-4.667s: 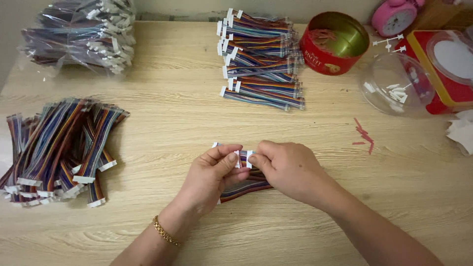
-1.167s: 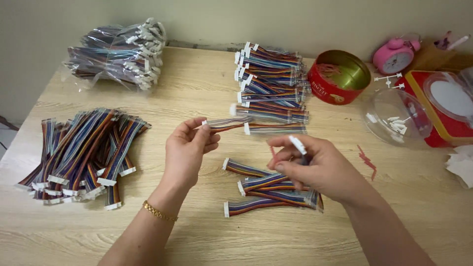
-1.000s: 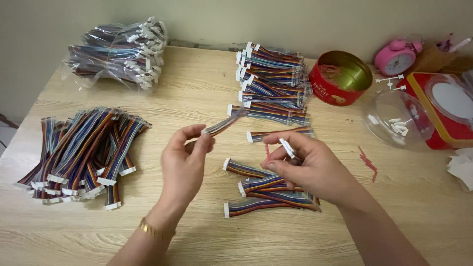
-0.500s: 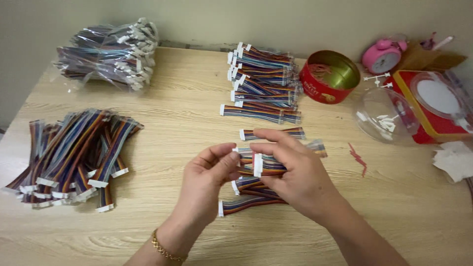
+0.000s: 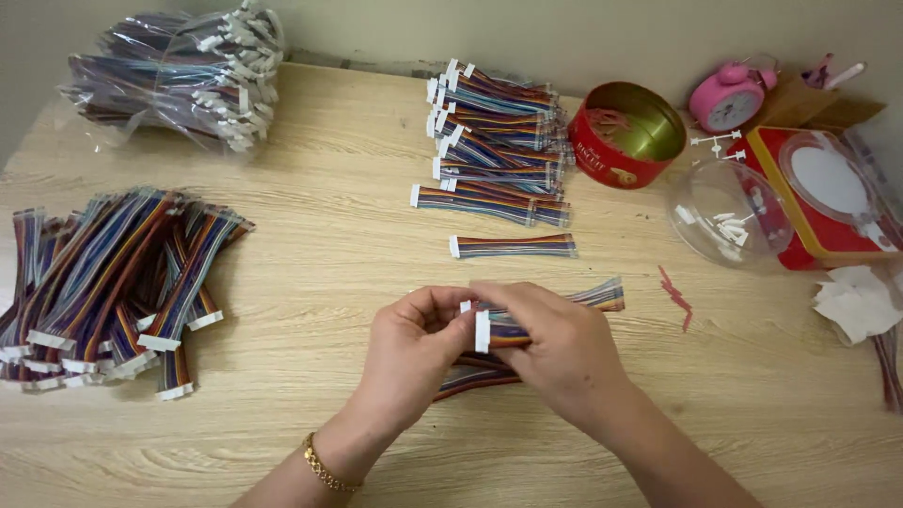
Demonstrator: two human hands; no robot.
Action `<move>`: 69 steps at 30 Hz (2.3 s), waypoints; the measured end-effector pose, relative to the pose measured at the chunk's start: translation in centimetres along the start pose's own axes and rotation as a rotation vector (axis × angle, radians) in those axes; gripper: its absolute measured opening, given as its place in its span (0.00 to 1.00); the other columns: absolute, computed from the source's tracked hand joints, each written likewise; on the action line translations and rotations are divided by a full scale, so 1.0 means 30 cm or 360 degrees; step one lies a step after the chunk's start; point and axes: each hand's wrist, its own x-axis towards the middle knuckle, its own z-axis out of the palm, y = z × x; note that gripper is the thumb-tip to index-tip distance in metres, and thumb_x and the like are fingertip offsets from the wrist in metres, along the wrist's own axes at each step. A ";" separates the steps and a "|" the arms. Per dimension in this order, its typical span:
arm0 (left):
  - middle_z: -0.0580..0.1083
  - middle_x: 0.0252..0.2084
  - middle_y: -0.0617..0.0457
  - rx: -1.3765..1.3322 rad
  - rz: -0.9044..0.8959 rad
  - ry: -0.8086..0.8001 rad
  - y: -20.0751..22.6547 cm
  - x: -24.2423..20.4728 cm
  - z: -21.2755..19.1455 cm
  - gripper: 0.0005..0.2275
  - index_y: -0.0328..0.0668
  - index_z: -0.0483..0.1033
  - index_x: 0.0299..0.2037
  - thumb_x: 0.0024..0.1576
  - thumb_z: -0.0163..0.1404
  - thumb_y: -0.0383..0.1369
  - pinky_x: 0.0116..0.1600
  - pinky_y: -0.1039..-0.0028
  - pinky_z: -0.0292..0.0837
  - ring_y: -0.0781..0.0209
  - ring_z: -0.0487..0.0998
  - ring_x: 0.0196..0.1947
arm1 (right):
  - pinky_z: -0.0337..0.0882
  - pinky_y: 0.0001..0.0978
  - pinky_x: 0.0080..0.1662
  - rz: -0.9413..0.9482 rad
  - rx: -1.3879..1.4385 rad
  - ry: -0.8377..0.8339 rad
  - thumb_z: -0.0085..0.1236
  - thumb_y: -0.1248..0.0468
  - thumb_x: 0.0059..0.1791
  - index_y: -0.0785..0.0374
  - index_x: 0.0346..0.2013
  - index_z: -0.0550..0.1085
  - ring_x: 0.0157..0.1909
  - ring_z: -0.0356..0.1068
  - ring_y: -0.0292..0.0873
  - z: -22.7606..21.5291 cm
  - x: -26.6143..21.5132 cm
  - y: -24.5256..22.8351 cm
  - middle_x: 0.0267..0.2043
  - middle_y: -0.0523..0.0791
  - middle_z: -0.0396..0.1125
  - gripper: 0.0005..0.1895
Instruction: Apply adhesive labels to bundles of multicolored ribbon cables at a workbench.
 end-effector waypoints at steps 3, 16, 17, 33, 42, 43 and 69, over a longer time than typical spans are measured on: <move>0.80 0.36 0.50 0.0069 0.0009 0.0037 0.010 0.014 -0.013 0.08 0.30 0.80 0.46 0.59 0.54 0.25 0.38 0.78 0.78 0.68 0.80 0.33 | 0.76 0.37 0.44 0.0047 -0.0224 0.0037 0.71 0.59 0.36 0.56 0.55 0.74 0.47 0.77 0.48 -0.029 0.003 0.024 0.53 0.45 0.74 0.33; 0.77 0.31 0.57 0.0499 0.0287 0.0118 -0.010 0.056 -0.018 0.07 0.34 0.81 0.45 0.59 0.56 0.25 0.32 0.83 0.70 0.74 0.73 0.29 | 0.73 0.39 0.38 0.0700 -0.0786 -0.0434 0.68 0.52 0.40 0.47 0.39 0.79 0.37 0.76 0.44 -0.215 -0.059 0.000 0.36 0.36 0.75 0.15; 0.78 0.31 0.56 0.0433 0.0246 0.0122 -0.004 0.059 -0.018 0.07 0.34 0.81 0.45 0.59 0.56 0.25 0.34 0.82 0.72 0.73 0.74 0.30 | 0.73 0.39 0.39 0.0690 -0.0815 -0.0377 0.68 0.54 0.40 0.47 0.40 0.78 0.38 0.76 0.44 -0.213 -0.057 -0.004 0.37 0.36 0.75 0.15; 0.80 0.40 0.49 -0.0159 0.0026 -0.0073 0.043 -0.026 0.012 0.14 0.32 0.73 0.54 0.58 0.54 0.22 0.46 0.74 0.81 0.65 0.81 0.40 | 0.78 0.34 0.42 -0.0067 -0.0154 0.0055 0.67 0.74 0.32 0.52 0.56 0.73 0.48 0.77 0.48 0.004 -0.045 0.010 0.62 0.44 0.66 0.37; 0.80 0.40 0.50 -0.0082 0.0081 -0.0161 0.030 -0.030 0.006 0.13 0.31 0.74 0.52 0.58 0.54 0.23 0.46 0.75 0.82 0.66 0.82 0.40 | 0.76 0.33 0.37 -0.0101 -0.0123 0.0029 0.70 0.71 0.31 0.54 0.52 0.76 0.38 0.76 0.43 0.000 -0.053 0.022 0.44 0.42 0.70 0.34; 0.80 0.40 0.50 -0.0081 0.0078 -0.0161 0.026 -0.031 0.006 0.13 0.31 0.74 0.52 0.58 0.54 0.23 0.46 0.75 0.82 0.66 0.82 0.40 | 0.76 0.33 0.37 -0.0098 -0.0121 0.0029 0.70 0.71 0.31 0.54 0.52 0.76 0.38 0.76 0.43 -0.002 -0.055 0.020 0.44 0.42 0.70 0.34; 0.77 0.35 0.55 0.0601 0.0342 0.0114 0.074 -0.072 0.067 0.17 0.38 0.72 0.57 0.57 0.54 0.22 0.34 0.81 0.78 0.73 0.79 0.31 | 0.76 0.32 0.37 -0.0005 0.0043 0.0000 0.72 0.71 0.31 0.55 0.51 0.76 0.36 0.75 0.42 0.035 -0.060 0.060 0.38 0.43 0.68 0.33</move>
